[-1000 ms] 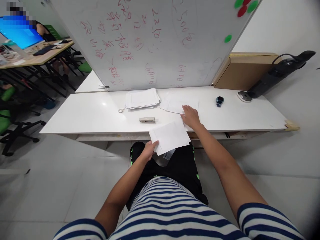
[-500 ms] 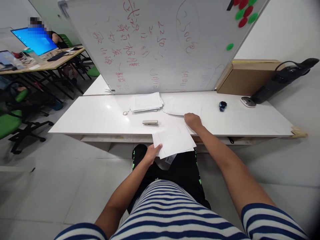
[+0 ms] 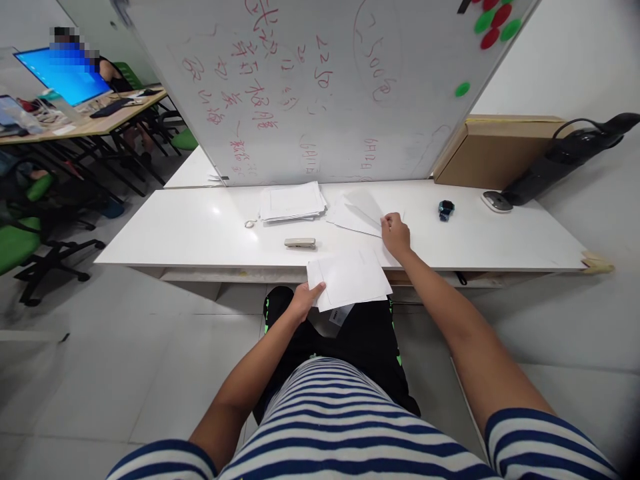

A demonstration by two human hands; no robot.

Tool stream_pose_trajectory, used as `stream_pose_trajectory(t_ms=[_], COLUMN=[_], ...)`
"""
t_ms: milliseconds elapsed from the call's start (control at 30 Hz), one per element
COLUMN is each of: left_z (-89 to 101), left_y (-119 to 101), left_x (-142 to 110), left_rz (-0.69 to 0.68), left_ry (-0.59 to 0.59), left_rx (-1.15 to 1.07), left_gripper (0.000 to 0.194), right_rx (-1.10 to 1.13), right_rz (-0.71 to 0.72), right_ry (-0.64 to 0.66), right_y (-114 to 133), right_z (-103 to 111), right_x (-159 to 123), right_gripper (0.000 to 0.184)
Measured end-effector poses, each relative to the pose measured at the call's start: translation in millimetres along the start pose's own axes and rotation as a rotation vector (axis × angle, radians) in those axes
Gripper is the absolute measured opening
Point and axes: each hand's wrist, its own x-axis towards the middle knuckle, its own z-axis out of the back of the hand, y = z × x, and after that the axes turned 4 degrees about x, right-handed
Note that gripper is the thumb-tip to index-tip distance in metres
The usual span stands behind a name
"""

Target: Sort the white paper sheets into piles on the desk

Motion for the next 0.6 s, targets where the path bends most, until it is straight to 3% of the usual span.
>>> stream_pose_trajectory(t_ms=[67,133,300,433,600], left_z=[-1.7,-3.5,-9.3,-15.8,-17.7], left_y=[-4,-8,-11,-5,-2], left_x=[1,2,5,10,13], left_rz=[-0.003,-0.001,-0.008,-0.083,-0.023], left_ry=[0.003,0.007,0.017,0.033,0.077], left_rx=[0.027,0.048,0.075,0.06,-0.07], left_gripper=[0.041,0.041,0.044,0.036,0.043], right_rx=[-0.046,-0.072,-0.065,-0.048,-0.077], right_rz=[0.074,0.233,0.511,0.546,0.475], right_ry=[-0.094,-0.104,0.127,0.163,0.088], right_y=[7,16,39,46,39], right_z=[12,25,36,19,7], right_x=[-10,-33,-130,-188,-203], right_gripper=[0.036,0.039,0.038,0.037,0.037])
